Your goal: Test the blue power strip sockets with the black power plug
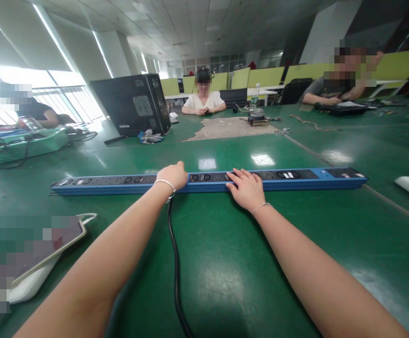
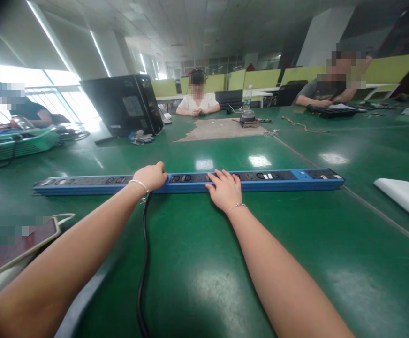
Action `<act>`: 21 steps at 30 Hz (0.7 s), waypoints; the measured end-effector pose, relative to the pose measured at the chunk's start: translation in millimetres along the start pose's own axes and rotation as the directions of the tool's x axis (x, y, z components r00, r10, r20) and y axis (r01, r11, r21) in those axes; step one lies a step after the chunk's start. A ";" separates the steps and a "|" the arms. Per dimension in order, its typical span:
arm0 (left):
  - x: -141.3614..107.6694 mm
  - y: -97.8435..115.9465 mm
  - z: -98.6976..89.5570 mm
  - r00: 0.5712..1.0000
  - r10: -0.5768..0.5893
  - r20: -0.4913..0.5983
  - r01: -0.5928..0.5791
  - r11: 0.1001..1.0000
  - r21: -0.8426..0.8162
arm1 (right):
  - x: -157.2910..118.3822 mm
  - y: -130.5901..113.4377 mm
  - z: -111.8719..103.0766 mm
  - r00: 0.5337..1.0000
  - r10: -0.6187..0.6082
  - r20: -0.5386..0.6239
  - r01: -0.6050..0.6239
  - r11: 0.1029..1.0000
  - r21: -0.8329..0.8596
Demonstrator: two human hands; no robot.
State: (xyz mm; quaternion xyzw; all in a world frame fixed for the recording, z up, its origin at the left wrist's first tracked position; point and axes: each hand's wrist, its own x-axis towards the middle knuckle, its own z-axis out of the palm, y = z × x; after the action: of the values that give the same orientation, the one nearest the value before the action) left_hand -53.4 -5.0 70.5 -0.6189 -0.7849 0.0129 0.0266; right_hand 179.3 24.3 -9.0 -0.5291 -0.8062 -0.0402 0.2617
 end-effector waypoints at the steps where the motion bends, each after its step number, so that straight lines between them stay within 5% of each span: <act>1: -1.8 0.6 1.2 1.000 -0.003 -0.010 0.003 1.000 -0.001 | -0.1 -0.1 -0.7 1.000 -0.002 0.002 0.002 1.000 -0.002; 10: -6.2 0.3 5.0 1.000 -0.022 -0.014 0.022 1.000 -0.020 | -0.2 7.6 -2.3 0.999 -0.053 0.007 0.053 0.998 0.018; 15: -12.7 6.4 -19.1 0.992 -0.066 -0.105 0.059 0.996 -0.066 | 0.0 8.0 0.1 0.999 -0.046 -0.011 0.047 0.998 0.032; 17: -14.0 13.8 -31.2 0.983 -0.043 -0.180 0.014 0.988 -0.156 | 0.0 7.8 0.4 0.999 -0.045 -0.013 0.045 0.998 0.039; 21: -8.4 41.2 -35.2 0.990 0.089 -0.110 -0.120 0.941 -0.315 | 0.2 7.8 0.2 0.999 -0.036 -0.010 0.037 0.998 0.053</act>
State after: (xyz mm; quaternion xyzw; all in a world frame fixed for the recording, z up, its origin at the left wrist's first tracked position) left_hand -9.5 -4.0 103.2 -0.6556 -0.7405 -0.1429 -0.0380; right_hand 186.0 28.0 -10.8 -0.5070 -0.8153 -0.0262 0.2786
